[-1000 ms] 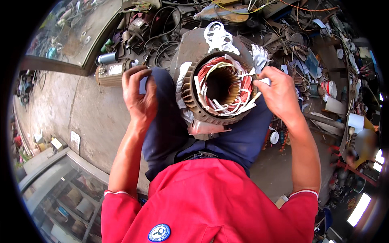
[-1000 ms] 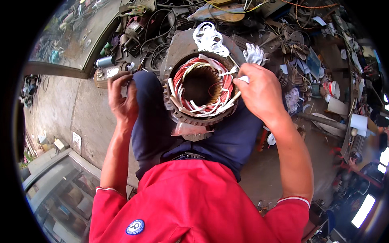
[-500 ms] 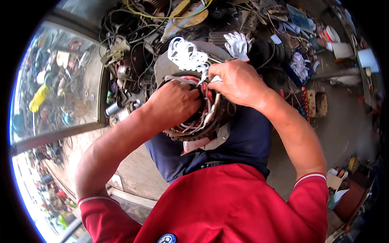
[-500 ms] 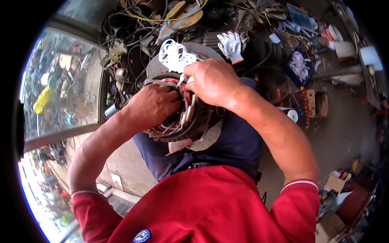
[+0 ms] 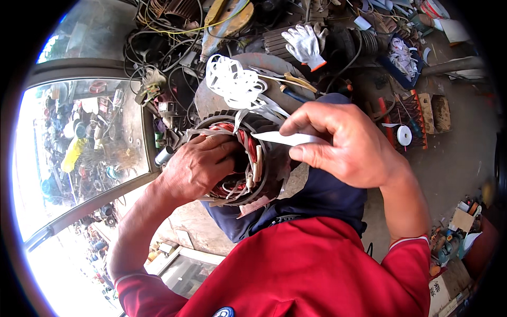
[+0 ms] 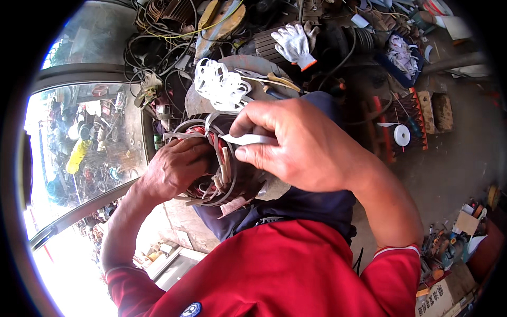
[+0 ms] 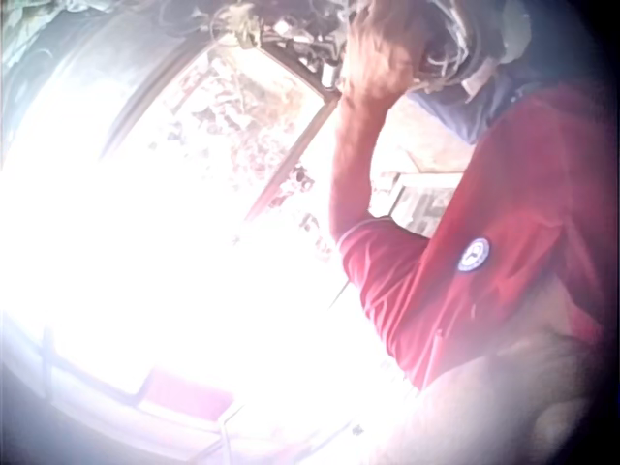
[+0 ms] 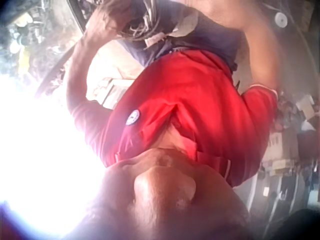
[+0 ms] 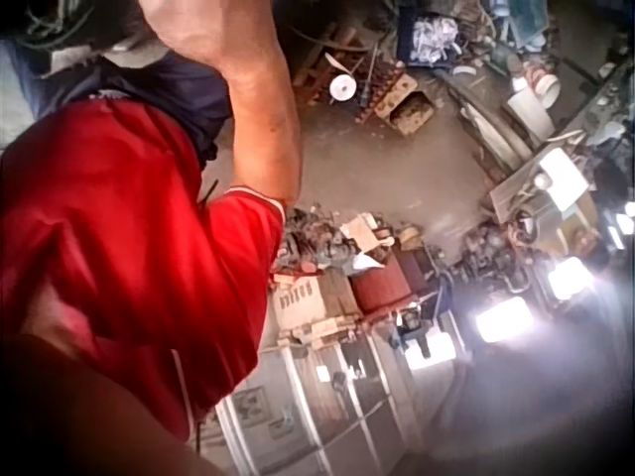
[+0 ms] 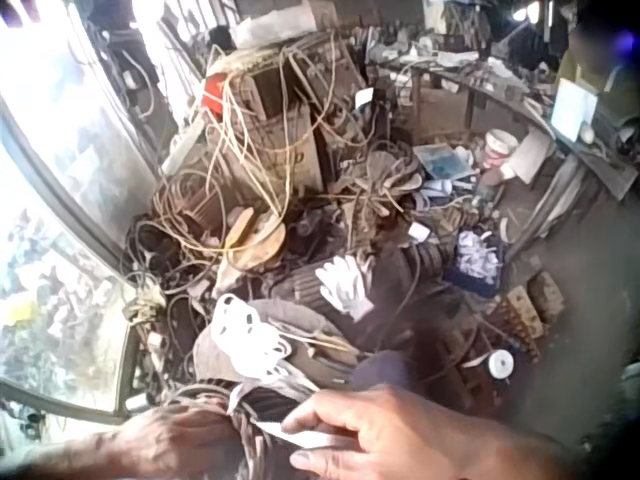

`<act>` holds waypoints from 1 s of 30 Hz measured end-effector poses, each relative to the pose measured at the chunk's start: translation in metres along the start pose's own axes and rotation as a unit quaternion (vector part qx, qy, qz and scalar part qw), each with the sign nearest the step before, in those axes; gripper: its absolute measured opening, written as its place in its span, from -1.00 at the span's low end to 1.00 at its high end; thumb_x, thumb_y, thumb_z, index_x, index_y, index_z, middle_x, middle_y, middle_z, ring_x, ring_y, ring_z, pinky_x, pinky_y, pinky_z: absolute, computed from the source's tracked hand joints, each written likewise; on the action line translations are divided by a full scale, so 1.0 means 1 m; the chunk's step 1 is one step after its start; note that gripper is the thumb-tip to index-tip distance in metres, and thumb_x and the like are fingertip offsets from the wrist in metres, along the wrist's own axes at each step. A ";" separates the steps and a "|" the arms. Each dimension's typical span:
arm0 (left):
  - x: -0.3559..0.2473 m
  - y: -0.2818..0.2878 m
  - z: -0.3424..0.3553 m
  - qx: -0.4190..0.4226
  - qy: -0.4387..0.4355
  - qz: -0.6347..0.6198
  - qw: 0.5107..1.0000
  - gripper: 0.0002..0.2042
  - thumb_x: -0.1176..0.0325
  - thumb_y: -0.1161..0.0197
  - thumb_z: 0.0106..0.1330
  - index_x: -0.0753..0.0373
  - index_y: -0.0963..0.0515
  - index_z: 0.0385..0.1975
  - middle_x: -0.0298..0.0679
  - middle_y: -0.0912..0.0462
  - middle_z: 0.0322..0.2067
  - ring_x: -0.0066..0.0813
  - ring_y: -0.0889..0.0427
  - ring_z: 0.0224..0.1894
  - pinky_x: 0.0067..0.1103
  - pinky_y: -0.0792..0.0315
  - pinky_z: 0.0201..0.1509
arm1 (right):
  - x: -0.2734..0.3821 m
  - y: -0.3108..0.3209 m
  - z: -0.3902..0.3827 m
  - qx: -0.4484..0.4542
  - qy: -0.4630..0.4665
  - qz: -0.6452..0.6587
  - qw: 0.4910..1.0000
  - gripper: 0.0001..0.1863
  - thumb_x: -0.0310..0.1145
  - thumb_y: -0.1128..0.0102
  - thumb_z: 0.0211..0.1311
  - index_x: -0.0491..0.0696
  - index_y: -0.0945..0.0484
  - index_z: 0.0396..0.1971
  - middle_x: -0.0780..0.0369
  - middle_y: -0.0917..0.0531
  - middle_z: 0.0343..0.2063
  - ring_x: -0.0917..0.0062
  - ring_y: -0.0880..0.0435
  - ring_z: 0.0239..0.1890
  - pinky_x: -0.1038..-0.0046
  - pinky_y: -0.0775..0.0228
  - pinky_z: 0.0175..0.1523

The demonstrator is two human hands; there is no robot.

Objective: The person cuts a red wire with a knife, then sits on the floor to work on a motor stator. They strip the wire ends, insert them into the stator slots, and wrap white tape around the windings to secure them.

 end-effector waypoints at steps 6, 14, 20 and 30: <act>0.001 0.004 0.004 0.006 -0.009 -0.059 0.998 -0.84 0.36 -0.31 0.07 0.27 -0.57 -0.41 -0.13 -0.66 -0.16 -0.08 -0.58 0.08 -0.21 -0.46 0.14 | 0.013 -0.009 0.002 -0.003 0.082 0.058 0.995 -0.86 -0.50 -0.29 0.25 -0.21 -0.57 -0.25 0.24 -0.62 -0.54 0.67 -0.53 -0.48 0.52 -0.39 -0.34; 0.000 0.013 -0.040 -0.057 0.079 -0.157 0.983 -0.86 0.47 -0.36 0.13 0.36 -0.55 -0.41 -0.05 -0.66 -0.29 -0.10 -0.67 -0.13 -0.29 -0.53 -0.09 | -0.002 -0.002 0.035 -0.163 0.149 -0.187 0.957 -0.73 -0.37 -0.26 0.20 -0.21 -0.57 -0.17 -0.02 -0.68 -0.32 0.08 -0.69 -0.25 0.28 -0.53 -0.13; -0.030 0.051 -0.149 -0.315 0.253 -0.246 0.881 -0.86 0.46 -0.19 0.36 0.41 -0.60 -0.23 -0.11 -0.70 -0.28 -0.52 -0.67 -0.41 -0.66 -0.45 -0.57 | 0.012 -0.032 0.028 -0.156 0.182 -0.279 0.930 -0.76 -0.38 -0.26 0.20 -0.20 -0.57 -0.20 0.02 -0.67 -0.28 0.13 -0.67 -0.19 0.24 -0.51 -0.09; -0.156 0.064 -0.399 -0.722 -0.045 -0.463 0.513 -0.73 0.25 0.02 0.54 0.32 -0.52 -0.23 -0.30 -0.51 -0.50 -0.45 -0.59 -0.41 -0.49 -0.50 -0.35 | 0.042 -0.186 0.044 0.001 0.331 -0.442 0.834 -0.89 -0.35 -0.19 0.16 -0.05 -0.55 -0.50 0.19 -0.60 -0.61 0.31 -0.68 -0.51 0.28 -0.52 -0.41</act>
Point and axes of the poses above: each hand's wrist, its own z-axis towards the middle knuckle, its own y-axis out of the back of the hand, x = y × z, the point moved 4 cm from there along z, towards the middle knuckle
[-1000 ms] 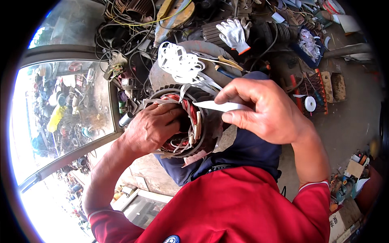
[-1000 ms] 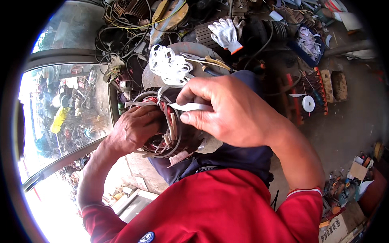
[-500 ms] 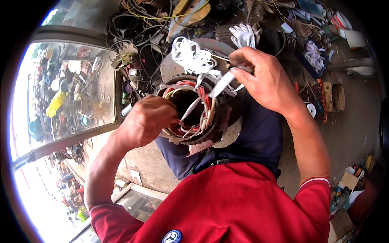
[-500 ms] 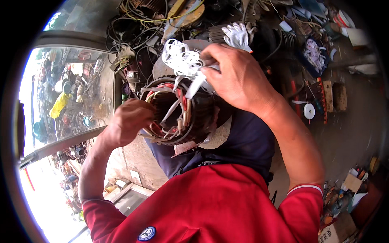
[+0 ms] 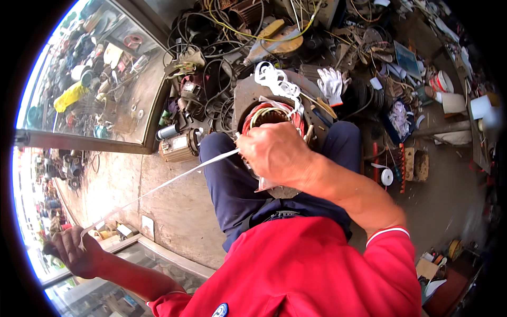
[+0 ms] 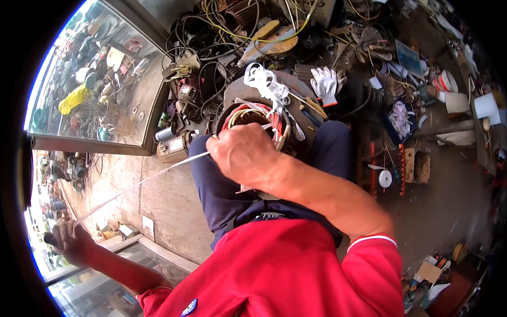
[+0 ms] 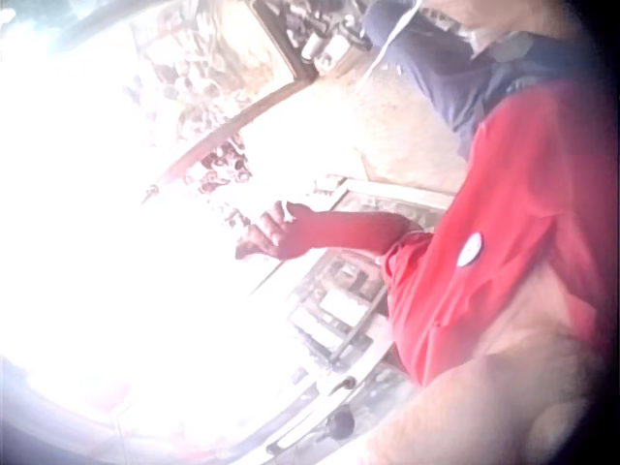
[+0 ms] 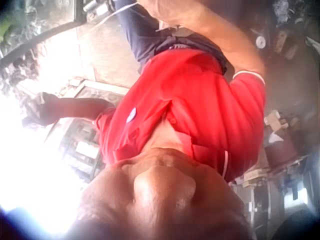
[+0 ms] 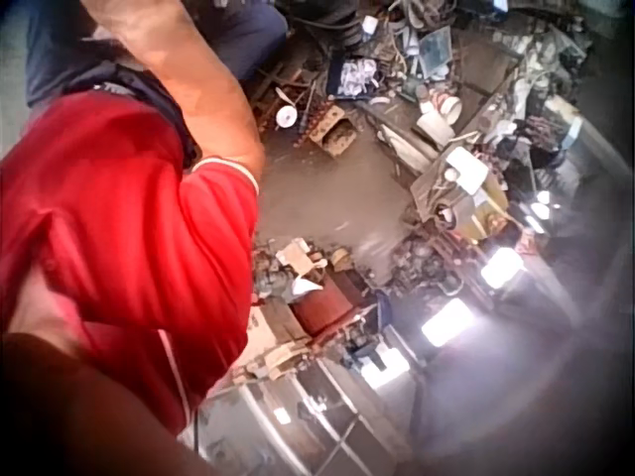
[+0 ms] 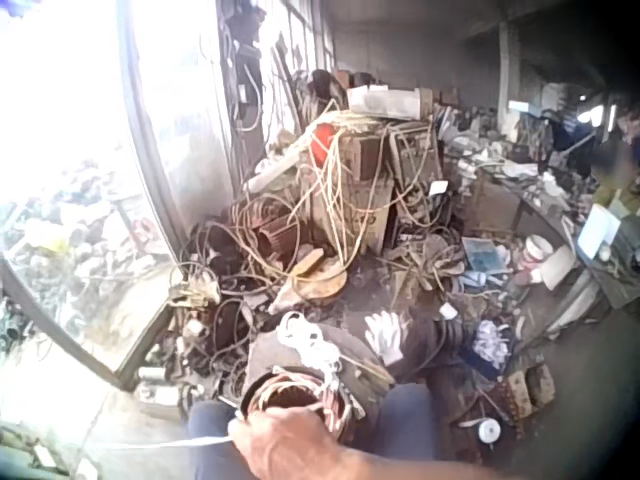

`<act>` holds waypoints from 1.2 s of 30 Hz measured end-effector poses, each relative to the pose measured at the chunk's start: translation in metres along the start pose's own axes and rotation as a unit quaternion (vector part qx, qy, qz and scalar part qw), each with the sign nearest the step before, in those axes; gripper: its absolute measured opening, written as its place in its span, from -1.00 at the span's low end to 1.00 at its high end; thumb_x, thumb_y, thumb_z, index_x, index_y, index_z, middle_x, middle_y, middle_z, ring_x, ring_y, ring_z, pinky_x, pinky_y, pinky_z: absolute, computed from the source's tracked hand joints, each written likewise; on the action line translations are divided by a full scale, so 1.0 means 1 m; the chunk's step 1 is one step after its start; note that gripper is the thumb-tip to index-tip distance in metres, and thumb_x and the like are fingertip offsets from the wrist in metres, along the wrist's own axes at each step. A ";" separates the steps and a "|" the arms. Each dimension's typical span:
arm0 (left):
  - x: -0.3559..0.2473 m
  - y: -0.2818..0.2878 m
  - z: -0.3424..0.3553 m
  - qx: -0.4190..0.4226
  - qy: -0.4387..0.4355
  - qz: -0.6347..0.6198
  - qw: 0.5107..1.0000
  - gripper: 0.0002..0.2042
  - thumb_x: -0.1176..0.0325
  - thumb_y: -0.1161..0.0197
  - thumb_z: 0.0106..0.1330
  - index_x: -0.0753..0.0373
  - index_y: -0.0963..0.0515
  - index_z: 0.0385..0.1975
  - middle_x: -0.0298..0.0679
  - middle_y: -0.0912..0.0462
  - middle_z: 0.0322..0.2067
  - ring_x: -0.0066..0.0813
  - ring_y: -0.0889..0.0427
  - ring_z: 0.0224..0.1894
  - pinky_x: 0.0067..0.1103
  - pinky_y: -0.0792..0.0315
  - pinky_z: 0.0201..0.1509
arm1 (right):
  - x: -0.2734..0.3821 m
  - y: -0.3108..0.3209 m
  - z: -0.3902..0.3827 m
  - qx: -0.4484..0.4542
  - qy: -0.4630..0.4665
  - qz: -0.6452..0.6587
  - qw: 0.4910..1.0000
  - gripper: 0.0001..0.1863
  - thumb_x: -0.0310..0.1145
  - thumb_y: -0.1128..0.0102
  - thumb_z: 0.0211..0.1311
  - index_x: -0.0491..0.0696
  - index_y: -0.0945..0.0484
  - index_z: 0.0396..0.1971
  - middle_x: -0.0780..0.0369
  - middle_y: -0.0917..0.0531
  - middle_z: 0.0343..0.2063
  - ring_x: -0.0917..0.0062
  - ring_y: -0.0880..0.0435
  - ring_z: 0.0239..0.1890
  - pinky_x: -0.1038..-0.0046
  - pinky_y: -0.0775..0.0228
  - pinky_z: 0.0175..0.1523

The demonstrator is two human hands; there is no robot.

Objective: The person cuts a red wire with a knife, then sits on the floor to work on a motor stator. They strip the wire ends, insert them into the stator slots, and wrap white tape around the windings to secure them.

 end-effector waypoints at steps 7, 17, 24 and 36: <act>0.168 -0.041 -0.069 0.037 0.135 0.172 0.975 -0.72 0.47 -0.18 0.31 0.27 -0.44 0.01 -0.12 -0.48 -0.04 -0.45 -0.56 -0.23 -0.55 -0.46 -0.20 | 0.131 0.037 0.006 -0.100 0.209 0.170 0.958 -0.89 -0.32 -0.15 0.03 -0.03 -0.55 -0.51 0.28 -0.54 -0.60 0.43 -0.59 -0.51 0.34 -0.41 -0.46; 0.158 -0.030 -0.048 -0.061 -0.077 0.508 0.856 -0.79 0.37 -0.13 0.31 0.21 -0.44 -0.60 -0.30 -0.49 -0.59 -0.47 -0.51 -0.49 -0.53 -0.47 -0.16 | 0.091 0.045 0.000 -0.106 0.121 0.024 0.987 -0.83 -0.34 -0.21 0.15 -0.13 -0.50 -0.37 0.24 -0.52 -0.62 0.38 -0.59 -0.61 0.35 -0.43 -0.55; 0.010 -0.003 -0.039 -0.200 -0.176 0.405 0.875 -0.84 0.31 -0.23 0.31 0.26 -0.47 -0.35 -0.34 -0.51 -0.53 -0.58 -0.48 -0.55 -0.65 -0.36 -0.46 | 0.061 0.018 0.011 -0.120 0.059 0.040 0.990 -0.93 -0.41 -0.19 0.07 -0.07 -0.57 -0.52 0.21 -0.58 -0.61 0.35 -0.62 -0.57 0.35 -0.45 -0.53; 0.172 -0.038 -0.066 -0.085 0.003 0.278 0.957 -0.71 0.23 -0.19 0.41 0.34 -0.52 -0.06 -0.20 -0.62 -0.28 -0.42 -0.61 -0.24 -0.53 -0.50 -0.09 | 0.134 0.055 0.002 -0.222 0.206 0.157 0.940 -0.66 -0.39 -0.24 0.01 -0.25 -0.57 -0.20 0.24 -0.53 -0.58 0.43 -0.59 -0.57 0.35 -0.47 -0.44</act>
Point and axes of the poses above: each hand's wrist, its own z-axis towards the middle knuckle, its own y-axis out of the back of the hand, x = y × z, the point moved 4 cm from there along z, towards the middle knuckle
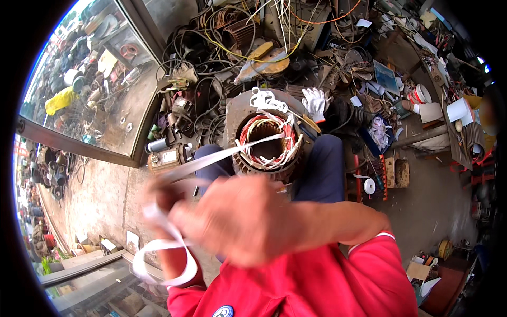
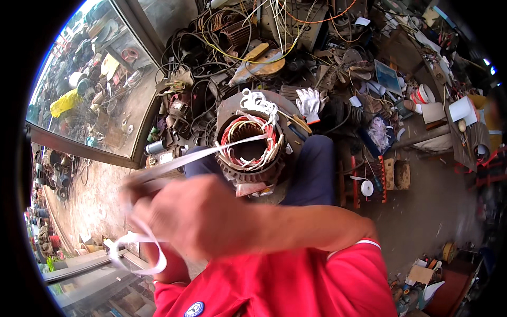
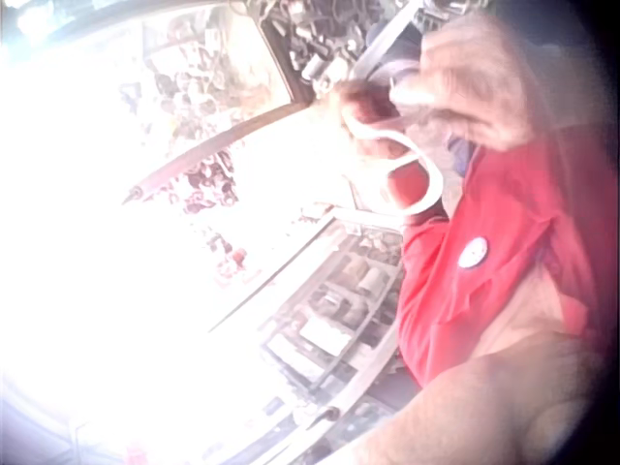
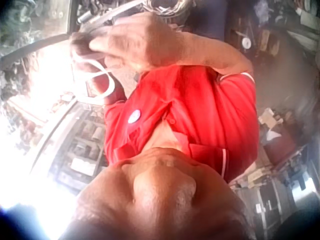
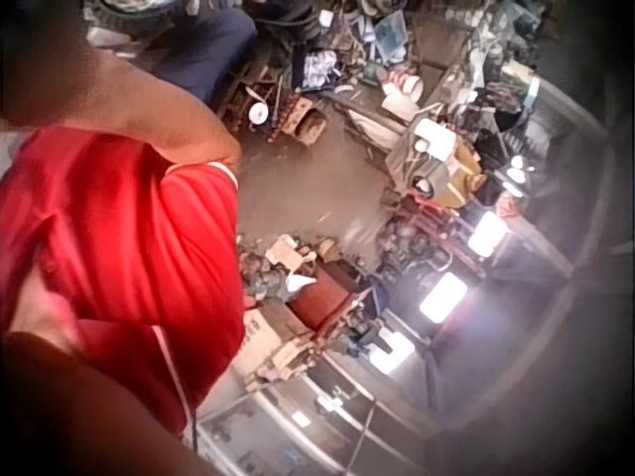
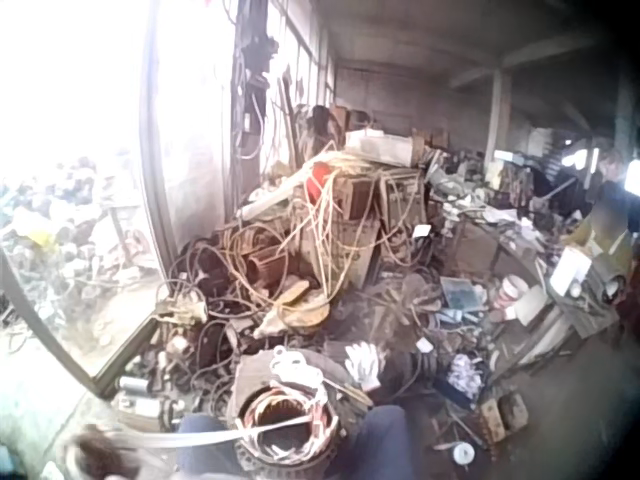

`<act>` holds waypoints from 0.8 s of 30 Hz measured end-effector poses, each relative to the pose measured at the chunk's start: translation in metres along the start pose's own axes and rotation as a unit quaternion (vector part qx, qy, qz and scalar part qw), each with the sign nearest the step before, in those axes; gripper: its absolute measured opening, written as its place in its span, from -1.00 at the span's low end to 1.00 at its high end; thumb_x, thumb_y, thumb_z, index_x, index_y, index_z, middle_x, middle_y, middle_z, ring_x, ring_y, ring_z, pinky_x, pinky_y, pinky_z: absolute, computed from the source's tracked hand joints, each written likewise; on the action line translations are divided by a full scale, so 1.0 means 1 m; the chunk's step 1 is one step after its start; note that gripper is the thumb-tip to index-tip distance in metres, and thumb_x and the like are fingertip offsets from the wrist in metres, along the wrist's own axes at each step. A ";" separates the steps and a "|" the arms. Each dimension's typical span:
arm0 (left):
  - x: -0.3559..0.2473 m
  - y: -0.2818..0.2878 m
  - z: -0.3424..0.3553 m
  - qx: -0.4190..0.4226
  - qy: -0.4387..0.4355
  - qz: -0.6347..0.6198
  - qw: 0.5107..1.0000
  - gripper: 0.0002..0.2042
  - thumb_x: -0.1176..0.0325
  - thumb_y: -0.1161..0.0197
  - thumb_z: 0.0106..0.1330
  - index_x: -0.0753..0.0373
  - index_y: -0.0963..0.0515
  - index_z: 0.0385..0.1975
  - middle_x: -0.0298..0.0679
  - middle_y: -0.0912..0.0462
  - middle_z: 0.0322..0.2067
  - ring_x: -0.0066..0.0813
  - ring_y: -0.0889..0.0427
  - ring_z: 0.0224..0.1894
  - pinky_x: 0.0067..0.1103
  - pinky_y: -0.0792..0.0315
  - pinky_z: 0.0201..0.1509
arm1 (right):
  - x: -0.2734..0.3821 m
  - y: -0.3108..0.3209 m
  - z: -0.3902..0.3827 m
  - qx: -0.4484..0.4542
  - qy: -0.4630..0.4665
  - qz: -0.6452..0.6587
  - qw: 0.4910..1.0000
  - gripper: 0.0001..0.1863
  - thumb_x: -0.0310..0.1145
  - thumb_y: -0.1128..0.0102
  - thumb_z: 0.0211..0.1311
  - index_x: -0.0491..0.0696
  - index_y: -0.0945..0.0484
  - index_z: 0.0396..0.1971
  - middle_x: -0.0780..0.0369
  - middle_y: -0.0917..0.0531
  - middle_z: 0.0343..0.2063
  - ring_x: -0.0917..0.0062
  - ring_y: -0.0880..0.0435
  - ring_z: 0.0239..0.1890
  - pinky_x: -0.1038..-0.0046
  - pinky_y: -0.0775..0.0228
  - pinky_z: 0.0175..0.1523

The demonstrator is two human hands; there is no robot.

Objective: The person cuts a red wire with a knife, then sits on the floor to work on a motor stator. They strip the wire ends, insert them into the stator slots, and wrap white tape around the windings to secure them.

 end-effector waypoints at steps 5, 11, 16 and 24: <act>-0.114 0.169 0.027 -0.273 -0.151 0.848 0.428 -0.77 0.24 -0.07 0.43 0.31 -0.50 -0.21 -0.16 -0.57 -0.24 -0.38 -0.60 -0.18 -0.52 -0.51 -0.03 | -0.085 0.001 -0.055 0.226 -0.197 -0.220 0.928 -0.86 -0.40 -0.23 0.10 -0.09 -0.60 -0.33 0.19 -0.62 -0.54 0.32 -0.64 -0.54 0.34 -0.50 -0.45; 0.009 0.048 0.011 0.144 -0.133 0.320 0.927 -0.64 0.27 -0.12 0.41 0.28 -0.44 0.13 -0.12 -0.60 -0.08 -0.43 -0.62 -0.05 -0.47 -0.55 -0.01 | -0.029 -0.010 0.004 0.050 -0.040 -0.009 0.998 -0.89 -0.36 -0.25 0.03 -0.05 -0.56 -0.47 0.27 -0.50 -0.56 0.43 -0.55 -0.57 0.39 -0.40 -0.53; 0.025 -0.092 -0.041 0.126 0.095 -0.054 0.986 -0.69 0.33 -0.19 0.38 0.29 -0.49 0.06 -0.11 -0.60 -0.16 -0.46 -0.62 -0.21 -0.48 -0.56 -0.06 | 0.030 -0.015 0.026 -0.018 0.038 0.145 0.988 -0.82 -0.35 -0.25 -0.19 -0.11 -0.46 -0.69 0.21 -0.48 -0.60 0.41 -0.55 -0.50 0.38 -0.43 -0.49; -0.116 0.135 0.034 -0.225 -0.196 0.701 0.648 -0.61 0.20 -0.27 0.31 0.30 -0.53 0.05 -0.25 -0.64 -0.23 -0.49 -0.62 -0.29 -0.58 -0.52 -0.19 | -0.091 0.004 -0.056 0.203 -0.181 -0.233 0.934 -0.81 -0.33 -0.09 0.24 -0.05 -0.54 -0.55 0.22 -0.61 -0.60 0.38 -0.70 -0.51 0.37 -0.55 -0.46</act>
Point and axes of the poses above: each hand's wrist, its own z-axis towards the middle knuckle, its own y-axis out of the back of the hand, x = y × z, the point moved 4 cm from there along z, towards the middle knuckle
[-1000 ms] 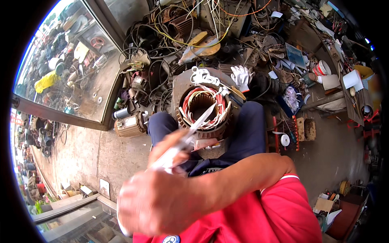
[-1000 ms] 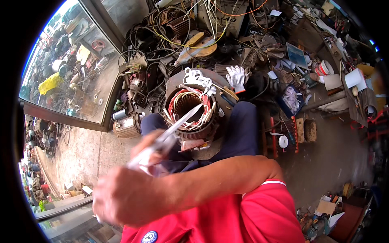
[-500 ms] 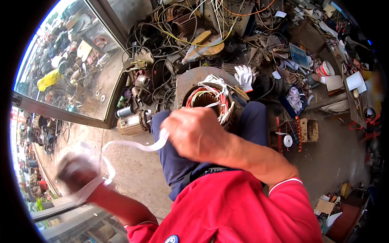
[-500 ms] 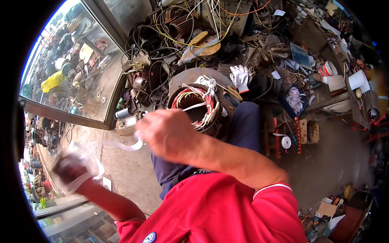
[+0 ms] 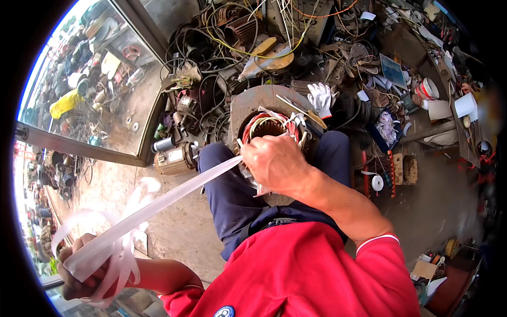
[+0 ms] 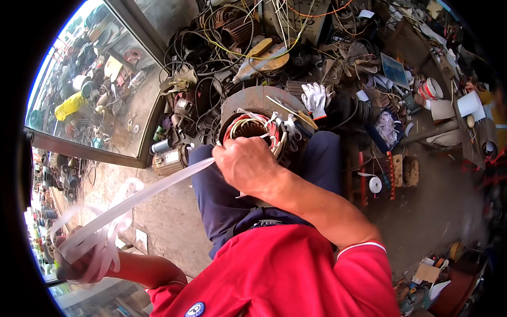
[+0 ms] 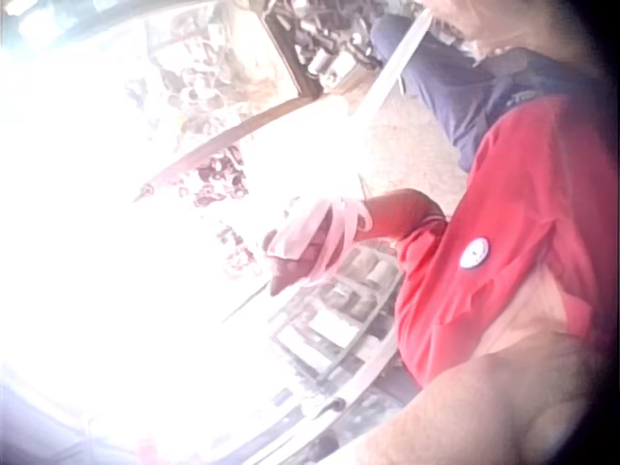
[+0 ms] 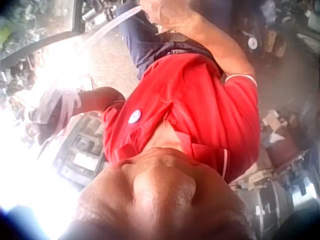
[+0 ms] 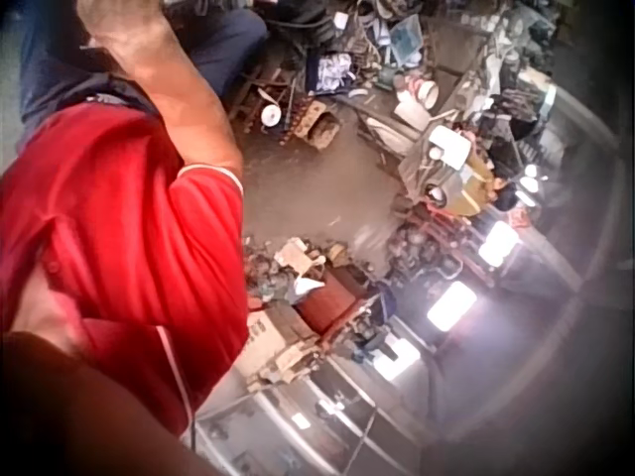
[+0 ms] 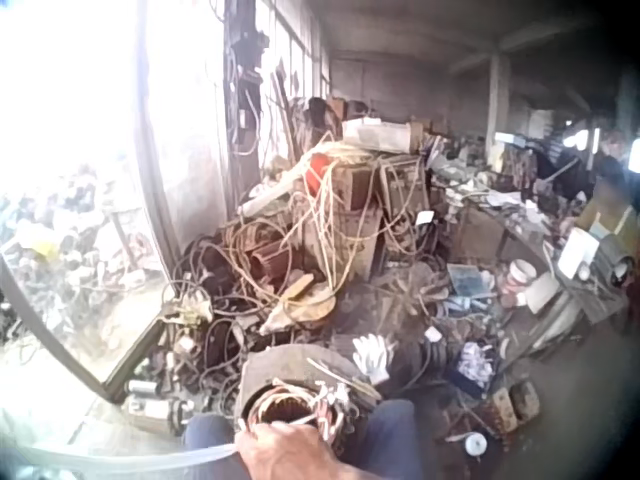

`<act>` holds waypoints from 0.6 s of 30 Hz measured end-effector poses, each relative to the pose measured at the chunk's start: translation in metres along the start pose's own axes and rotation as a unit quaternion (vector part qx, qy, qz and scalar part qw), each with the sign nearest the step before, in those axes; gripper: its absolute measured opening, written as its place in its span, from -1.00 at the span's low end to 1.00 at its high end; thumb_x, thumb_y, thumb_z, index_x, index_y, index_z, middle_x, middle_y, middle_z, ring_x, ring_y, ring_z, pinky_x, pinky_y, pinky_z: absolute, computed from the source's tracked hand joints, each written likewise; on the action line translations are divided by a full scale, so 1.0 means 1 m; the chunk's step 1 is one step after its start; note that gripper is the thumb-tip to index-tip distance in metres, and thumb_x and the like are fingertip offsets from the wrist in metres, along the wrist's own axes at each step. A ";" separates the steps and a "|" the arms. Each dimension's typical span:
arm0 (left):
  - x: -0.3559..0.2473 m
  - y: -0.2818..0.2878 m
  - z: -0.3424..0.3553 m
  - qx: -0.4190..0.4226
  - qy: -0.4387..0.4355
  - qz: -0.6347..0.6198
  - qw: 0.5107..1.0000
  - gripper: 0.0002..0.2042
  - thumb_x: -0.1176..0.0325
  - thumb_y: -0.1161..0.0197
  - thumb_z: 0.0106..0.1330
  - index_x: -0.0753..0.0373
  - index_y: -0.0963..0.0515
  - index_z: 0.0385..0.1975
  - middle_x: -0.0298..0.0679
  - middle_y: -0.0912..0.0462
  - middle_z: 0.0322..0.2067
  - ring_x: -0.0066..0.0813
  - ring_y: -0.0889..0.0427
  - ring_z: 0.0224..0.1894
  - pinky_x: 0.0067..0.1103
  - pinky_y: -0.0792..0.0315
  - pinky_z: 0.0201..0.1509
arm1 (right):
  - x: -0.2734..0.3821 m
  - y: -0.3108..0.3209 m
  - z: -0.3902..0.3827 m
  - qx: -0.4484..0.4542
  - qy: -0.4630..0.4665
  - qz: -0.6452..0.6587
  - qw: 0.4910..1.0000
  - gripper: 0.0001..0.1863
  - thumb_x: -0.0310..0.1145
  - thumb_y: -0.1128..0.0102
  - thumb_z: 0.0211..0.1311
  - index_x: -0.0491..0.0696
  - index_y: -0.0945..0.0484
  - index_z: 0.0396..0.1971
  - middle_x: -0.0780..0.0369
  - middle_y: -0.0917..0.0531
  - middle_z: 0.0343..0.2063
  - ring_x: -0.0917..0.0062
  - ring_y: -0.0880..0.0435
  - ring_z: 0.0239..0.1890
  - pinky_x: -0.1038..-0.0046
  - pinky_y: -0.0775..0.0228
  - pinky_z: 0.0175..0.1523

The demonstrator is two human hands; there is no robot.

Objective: The person cuts a red wire with a knife, then sits on the floor to work on a motor stator. They strip the wire ends, insert them into the stator slots, and wrap white tape around the windings to secure them.

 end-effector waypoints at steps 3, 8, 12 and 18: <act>-0.056 -0.042 -0.039 0.120 0.057 -0.339 0.931 -0.57 0.15 -0.33 0.26 0.28 -0.57 0.04 -0.31 -0.66 -0.26 -0.52 -0.62 -0.32 -0.63 -0.50 -0.24 | 0.030 0.020 0.016 -0.123 0.059 0.130 0.982 -0.90 -0.37 -0.19 0.11 -0.07 -0.56 -0.51 0.24 -0.55 -0.60 0.38 -0.61 -0.55 0.36 -0.43 -0.51; -0.245 -0.065 -0.148 0.495 0.133 -0.649 0.562 -0.61 0.18 -0.27 0.32 0.32 -0.58 0.01 -0.23 -0.67 -0.24 -0.43 -0.64 -0.23 -0.61 -0.53 -0.15 | 0.123 0.060 0.021 -0.093 0.246 0.354 0.897 -0.74 -0.30 -0.29 -0.04 -0.19 -0.60 -0.41 0.26 -0.55 -0.50 0.50 -0.56 -0.52 0.41 -0.44 -0.45; -0.179 -0.068 -0.104 0.328 0.186 -0.682 0.627 -0.66 0.23 -0.20 0.35 0.34 -0.56 -0.01 -0.17 -0.65 -0.22 -0.32 -0.65 -0.20 -0.51 -0.56 -0.10 | 0.083 0.055 0.014 -0.217 0.158 0.260 0.927 -0.63 -0.34 -0.30 0.12 -0.26 -0.57 -0.12 0.29 -0.49 -0.55 0.46 -0.54 -0.58 0.38 -0.45 -0.49; -0.076 0.004 0.026 0.234 -0.345 -0.285 0.863 -0.72 0.31 -0.10 0.39 0.37 -0.53 -0.04 -0.08 -0.62 -0.19 -0.16 -0.67 -0.16 -0.35 -0.62 -0.02 | -0.017 -0.010 -0.007 0.016 -0.030 0.000 0.999 -0.82 -0.32 -0.10 0.26 -0.09 -0.61 -0.41 0.18 -0.63 -0.55 0.36 -0.69 -0.48 0.33 -0.56 -0.43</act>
Point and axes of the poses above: each hand's wrist, its own z-axis towards the middle knuckle, its own y-axis out of the back of the hand, x = y × z, the point moved 4 cm from there along z, towards the middle knuckle
